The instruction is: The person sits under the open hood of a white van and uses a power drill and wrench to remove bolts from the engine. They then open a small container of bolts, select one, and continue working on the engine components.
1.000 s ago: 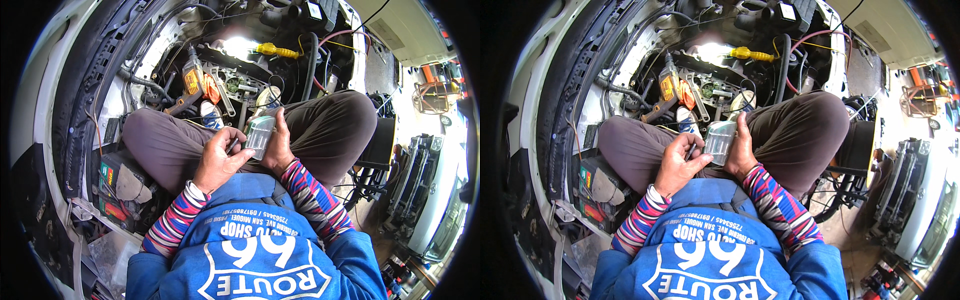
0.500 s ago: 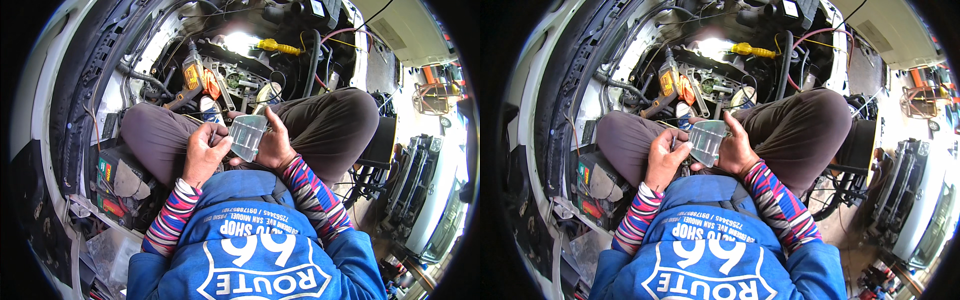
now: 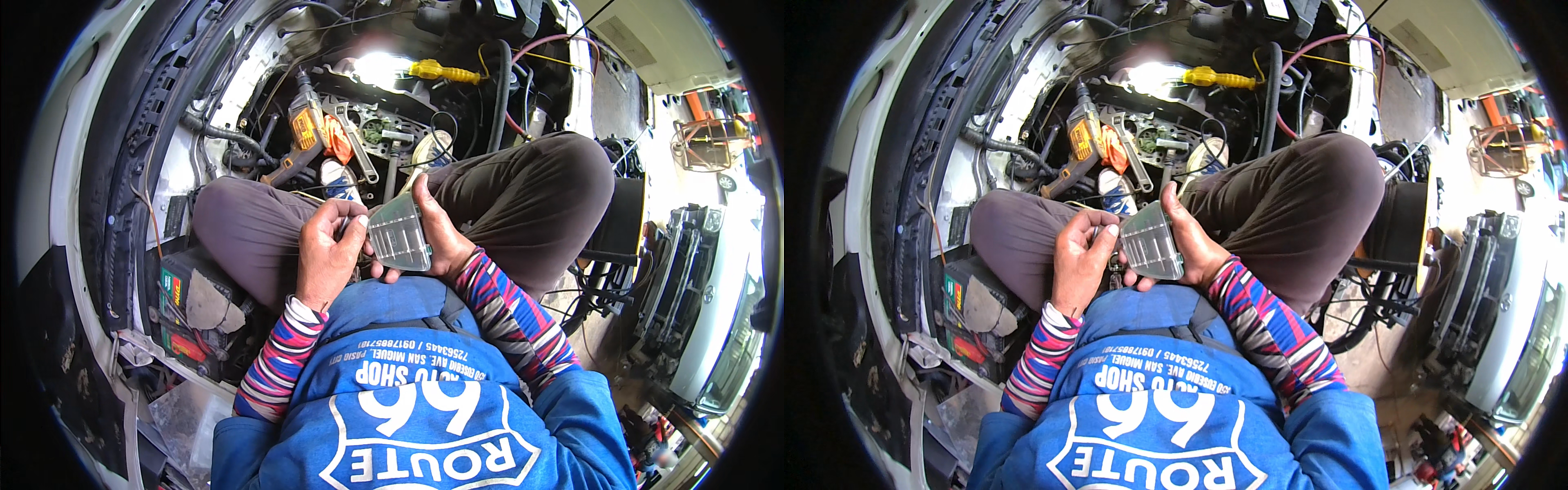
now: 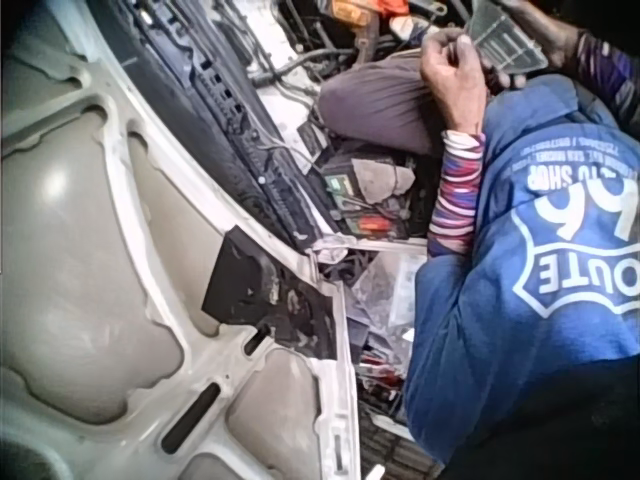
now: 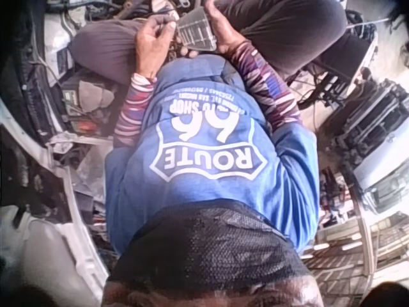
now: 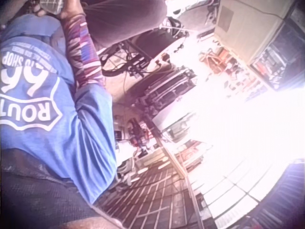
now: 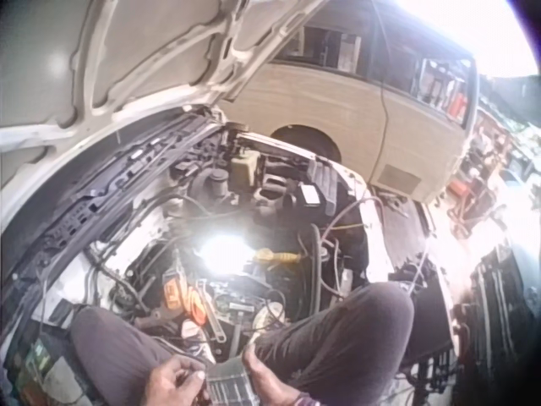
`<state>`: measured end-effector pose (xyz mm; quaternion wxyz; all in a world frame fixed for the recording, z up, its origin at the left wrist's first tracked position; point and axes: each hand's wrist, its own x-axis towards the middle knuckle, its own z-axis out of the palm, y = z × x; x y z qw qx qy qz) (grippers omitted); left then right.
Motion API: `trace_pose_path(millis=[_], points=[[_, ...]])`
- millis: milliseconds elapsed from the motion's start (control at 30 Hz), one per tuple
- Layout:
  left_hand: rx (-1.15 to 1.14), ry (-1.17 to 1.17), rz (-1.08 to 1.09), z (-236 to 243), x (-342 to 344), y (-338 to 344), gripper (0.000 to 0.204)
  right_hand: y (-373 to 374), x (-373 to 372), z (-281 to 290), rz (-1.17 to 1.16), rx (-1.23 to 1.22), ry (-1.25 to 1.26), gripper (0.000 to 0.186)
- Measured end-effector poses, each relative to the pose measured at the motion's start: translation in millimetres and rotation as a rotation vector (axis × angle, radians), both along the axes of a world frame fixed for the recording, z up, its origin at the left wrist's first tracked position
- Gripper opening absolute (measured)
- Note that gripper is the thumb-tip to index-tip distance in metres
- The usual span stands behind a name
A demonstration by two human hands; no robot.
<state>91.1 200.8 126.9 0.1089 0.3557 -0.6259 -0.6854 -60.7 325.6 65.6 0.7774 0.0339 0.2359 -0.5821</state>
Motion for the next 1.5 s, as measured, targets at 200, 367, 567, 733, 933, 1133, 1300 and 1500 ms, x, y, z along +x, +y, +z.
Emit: trace_pose_path(millis=[200, 367, 567, 733, 933, 1133, 1300, 1500], points=[[-0.097, -0.029, -0.056, 8, -5, 2, 0.012, -2, 1, -1, -0.028, 0.012, 0.014, 0.102], [-0.055, -0.075, -0.051, 5, -7, 3, 0.013, -7, 6, 4, -0.102, 0.077, -0.013, 0.102], [-0.262, -0.009, -0.112, -3, -5, 4, 0.010, -9, 4, -1, -0.240, 0.210, 0.014, 0.104], [-0.413, -0.123, -0.224, 3, -5, 4, 0.018, -11, 0, -15, -0.312, 0.249, 0.055, 0.103], [-0.708, -0.021, -0.391, 10, -7, 1, 0.066, -7, 0, -14, -0.295, 0.106, 0.031, 0.088], [-0.754, -0.024, -0.540, 8, -1, -3, 0.083, -7, 0, -23, -0.155, 0.255, -0.057, 0.058], [-0.742, 0.034, -0.487, 5, 0, -3, 0.070, -9, 0, -25, -0.245, 0.156, 0.020, 0.065], [-0.847, -0.053, -0.165, 11, -6, -2, 0.054, -3, -1, -1, -0.293, -0.185, -0.045, 0.090]])
